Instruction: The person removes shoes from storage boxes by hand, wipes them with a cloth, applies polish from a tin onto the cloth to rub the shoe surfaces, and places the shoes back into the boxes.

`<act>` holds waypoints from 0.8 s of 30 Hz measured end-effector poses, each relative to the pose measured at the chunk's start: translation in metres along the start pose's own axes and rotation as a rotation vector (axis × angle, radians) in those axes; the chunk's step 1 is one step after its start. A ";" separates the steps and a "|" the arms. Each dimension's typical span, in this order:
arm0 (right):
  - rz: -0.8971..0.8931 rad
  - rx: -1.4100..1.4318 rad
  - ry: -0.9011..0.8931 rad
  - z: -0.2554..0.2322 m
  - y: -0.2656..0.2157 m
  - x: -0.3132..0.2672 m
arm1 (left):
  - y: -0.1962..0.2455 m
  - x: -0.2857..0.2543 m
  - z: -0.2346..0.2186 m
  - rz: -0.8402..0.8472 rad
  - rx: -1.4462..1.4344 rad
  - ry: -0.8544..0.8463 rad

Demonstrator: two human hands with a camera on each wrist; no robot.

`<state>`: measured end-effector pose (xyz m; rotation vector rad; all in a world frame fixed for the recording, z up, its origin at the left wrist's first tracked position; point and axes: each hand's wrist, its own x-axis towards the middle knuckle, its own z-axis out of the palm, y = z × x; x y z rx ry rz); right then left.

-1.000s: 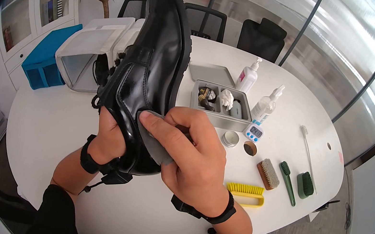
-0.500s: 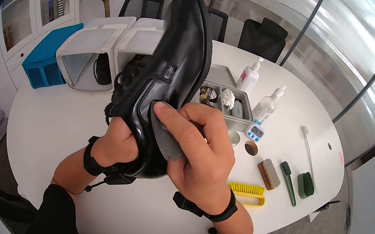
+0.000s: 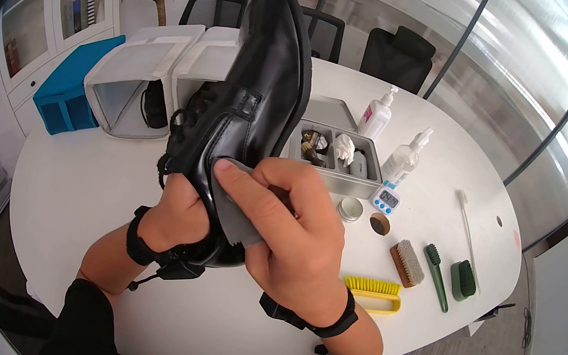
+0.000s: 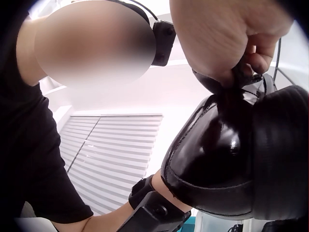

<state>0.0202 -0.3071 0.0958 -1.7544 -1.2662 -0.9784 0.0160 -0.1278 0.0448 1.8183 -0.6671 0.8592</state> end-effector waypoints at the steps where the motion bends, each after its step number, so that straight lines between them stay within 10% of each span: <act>1: -0.004 0.014 -0.012 0.000 0.000 -0.001 | 0.000 0.000 -0.001 -0.023 -0.032 -0.013; 24: 0.008 0.045 -0.058 -0.003 -0.001 -0.001 | 0.015 0.010 0.004 -0.017 -0.203 0.188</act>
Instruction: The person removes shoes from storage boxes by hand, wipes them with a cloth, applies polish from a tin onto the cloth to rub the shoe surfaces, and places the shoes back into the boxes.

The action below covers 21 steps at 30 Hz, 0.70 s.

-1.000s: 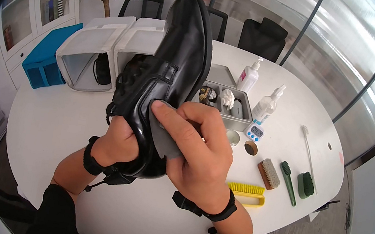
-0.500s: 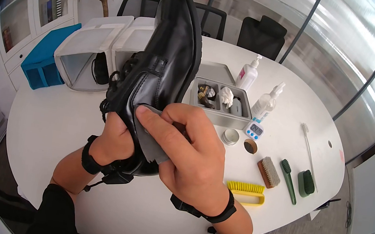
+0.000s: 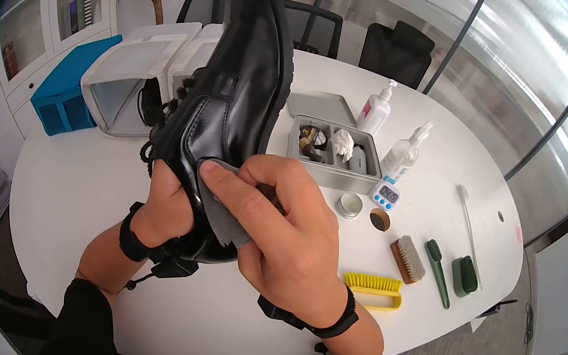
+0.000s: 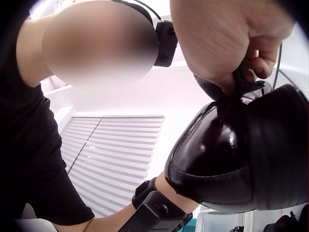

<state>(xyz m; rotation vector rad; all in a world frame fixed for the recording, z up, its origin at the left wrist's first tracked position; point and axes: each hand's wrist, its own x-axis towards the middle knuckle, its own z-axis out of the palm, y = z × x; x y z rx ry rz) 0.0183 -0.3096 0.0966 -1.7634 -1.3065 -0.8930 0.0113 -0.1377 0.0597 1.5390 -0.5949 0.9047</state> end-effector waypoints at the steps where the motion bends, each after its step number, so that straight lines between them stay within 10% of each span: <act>1: 0.009 -0.001 -0.006 0.000 0.000 0.000 | -0.001 0.000 0.000 -0.010 -0.017 -0.001; 21: 0.012 0.014 0.002 0.002 0.001 0.000 | 0.002 0.003 -0.015 0.010 0.001 -0.086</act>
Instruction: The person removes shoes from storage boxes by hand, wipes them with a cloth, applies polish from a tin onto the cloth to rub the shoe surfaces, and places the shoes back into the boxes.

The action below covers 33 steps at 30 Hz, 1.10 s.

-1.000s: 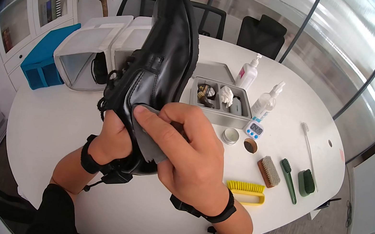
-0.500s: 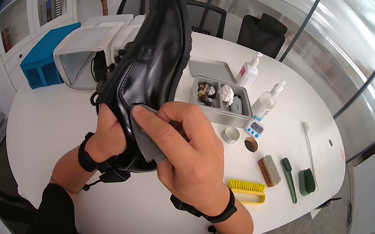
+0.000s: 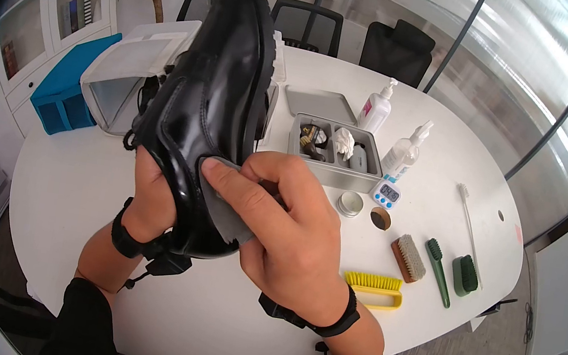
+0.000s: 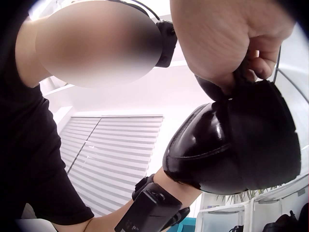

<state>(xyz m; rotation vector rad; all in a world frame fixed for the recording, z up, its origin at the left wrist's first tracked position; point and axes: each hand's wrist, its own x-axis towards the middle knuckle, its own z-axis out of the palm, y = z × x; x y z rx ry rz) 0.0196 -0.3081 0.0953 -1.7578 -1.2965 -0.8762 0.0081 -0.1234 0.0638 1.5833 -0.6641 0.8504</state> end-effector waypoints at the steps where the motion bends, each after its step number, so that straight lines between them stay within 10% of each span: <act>1: 0.006 0.002 0.005 0.000 0.000 0.000 | 0.003 0.002 0.002 -0.023 -0.069 0.075; 7: 0.013 -0.062 0.031 -0.001 -0.002 0.002 | 0.001 -0.001 -0.002 -0.091 -0.106 0.244; 12: -0.015 -0.059 0.032 0.001 -0.015 -0.003 | -0.012 -0.001 -0.016 0.319 0.091 0.259; 15: -0.072 -0.055 0.048 0.004 -0.015 -0.003 | -0.009 -0.008 -0.020 0.244 0.179 0.347; 16: -0.085 -0.055 0.029 0.002 -0.016 -0.003 | -0.063 -0.019 -0.033 0.422 0.151 0.295; 33: -0.118 -0.078 0.024 0.002 -0.026 -0.003 | -0.041 -0.043 -0.041 0.249 0.058 0.187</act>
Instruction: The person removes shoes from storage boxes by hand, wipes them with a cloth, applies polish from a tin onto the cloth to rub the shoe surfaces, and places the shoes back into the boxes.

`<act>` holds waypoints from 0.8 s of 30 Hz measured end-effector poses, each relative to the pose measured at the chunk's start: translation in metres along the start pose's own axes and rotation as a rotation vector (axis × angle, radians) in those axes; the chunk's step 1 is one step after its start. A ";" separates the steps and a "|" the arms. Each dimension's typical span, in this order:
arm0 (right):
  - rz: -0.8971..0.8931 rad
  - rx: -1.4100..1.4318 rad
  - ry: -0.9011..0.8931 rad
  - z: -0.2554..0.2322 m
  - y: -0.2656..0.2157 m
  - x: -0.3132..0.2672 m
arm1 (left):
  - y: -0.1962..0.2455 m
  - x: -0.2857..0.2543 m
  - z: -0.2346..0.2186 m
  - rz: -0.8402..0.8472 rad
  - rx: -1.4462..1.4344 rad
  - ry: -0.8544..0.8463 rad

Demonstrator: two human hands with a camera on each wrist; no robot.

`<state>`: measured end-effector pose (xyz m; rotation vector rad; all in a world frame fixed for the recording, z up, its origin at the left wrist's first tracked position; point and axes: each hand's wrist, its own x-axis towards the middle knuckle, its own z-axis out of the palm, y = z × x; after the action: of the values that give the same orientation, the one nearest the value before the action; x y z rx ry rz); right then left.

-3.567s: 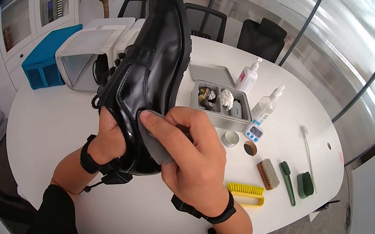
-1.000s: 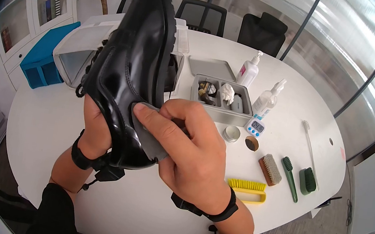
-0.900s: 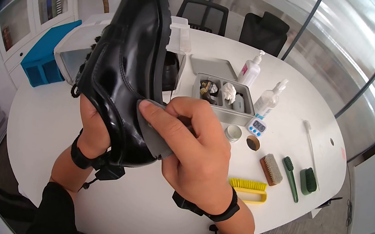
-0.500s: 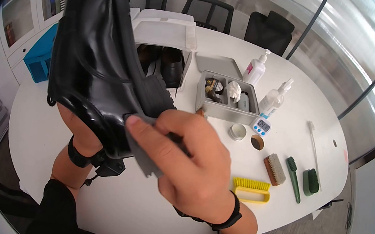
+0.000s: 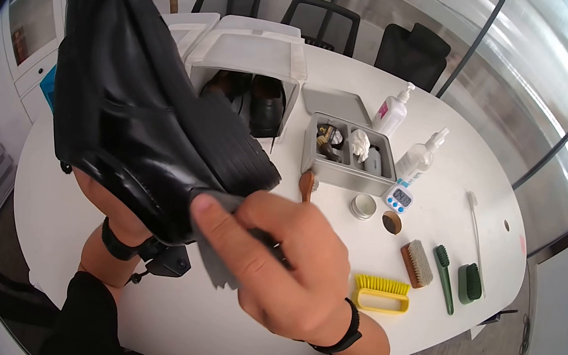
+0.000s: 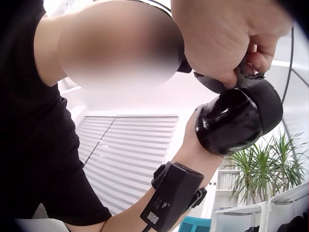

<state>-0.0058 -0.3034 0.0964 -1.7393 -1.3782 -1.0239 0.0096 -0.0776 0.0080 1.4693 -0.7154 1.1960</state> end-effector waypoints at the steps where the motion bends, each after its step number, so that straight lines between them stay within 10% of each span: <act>1: -0.045 0.030 0.025 0.004 0.000 -0.001 | 0.000 0.000 0.000 -0.010 -0.009 -0.009; 24: -0.148 0.055 0.026 0.012 -0.009 -0.009 | 0.018 0.006 0.029 -0.267 -0.137 -0.178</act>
<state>-0.0141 -0.2952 0.0829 -1.5980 -1.5221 -1.0742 0.0043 -0.1085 0.0216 1.5141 -0.6819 0.8058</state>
